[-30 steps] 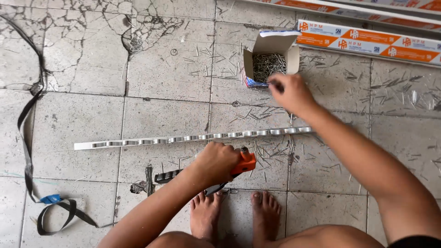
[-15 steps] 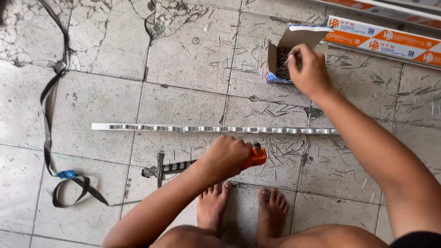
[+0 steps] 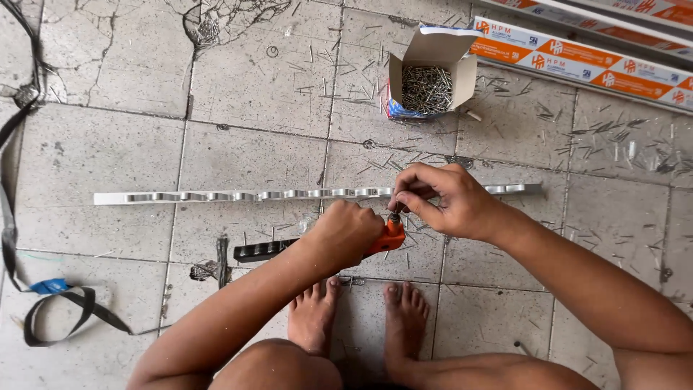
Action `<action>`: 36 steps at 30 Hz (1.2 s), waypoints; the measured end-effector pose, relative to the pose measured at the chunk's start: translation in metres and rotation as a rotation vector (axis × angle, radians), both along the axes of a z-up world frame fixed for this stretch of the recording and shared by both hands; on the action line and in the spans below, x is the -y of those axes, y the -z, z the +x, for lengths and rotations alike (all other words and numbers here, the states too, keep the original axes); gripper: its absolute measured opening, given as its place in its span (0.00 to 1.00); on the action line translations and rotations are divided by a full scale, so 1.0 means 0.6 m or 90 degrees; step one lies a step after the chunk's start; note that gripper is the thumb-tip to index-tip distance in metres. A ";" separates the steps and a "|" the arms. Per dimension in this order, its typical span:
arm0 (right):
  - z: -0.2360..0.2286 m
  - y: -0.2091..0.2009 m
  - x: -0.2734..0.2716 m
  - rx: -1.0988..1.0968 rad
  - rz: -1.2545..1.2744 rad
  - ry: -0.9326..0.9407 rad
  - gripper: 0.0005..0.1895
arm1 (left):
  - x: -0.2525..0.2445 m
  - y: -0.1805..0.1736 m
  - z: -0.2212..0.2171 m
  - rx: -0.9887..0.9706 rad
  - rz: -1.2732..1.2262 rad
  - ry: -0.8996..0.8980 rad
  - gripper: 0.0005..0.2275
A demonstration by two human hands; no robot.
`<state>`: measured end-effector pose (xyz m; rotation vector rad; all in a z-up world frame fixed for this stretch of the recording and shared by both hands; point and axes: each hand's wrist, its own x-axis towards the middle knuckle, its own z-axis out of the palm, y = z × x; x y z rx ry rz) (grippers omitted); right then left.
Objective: The person sits on a tiled floor and uses a nail gun to attach nails to a long, wavy metal strip. They repeatedly pick up nails from a nearby box and drive them into the metal piece.
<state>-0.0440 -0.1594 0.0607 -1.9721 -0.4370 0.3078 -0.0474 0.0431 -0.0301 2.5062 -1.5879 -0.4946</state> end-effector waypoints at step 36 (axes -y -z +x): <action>-0.230 0.248 -0.029 -0.349 -0.093 0.152 0.21 | -0.020 0.140 -0.057 -0.707 -0.511 -0.530 0.23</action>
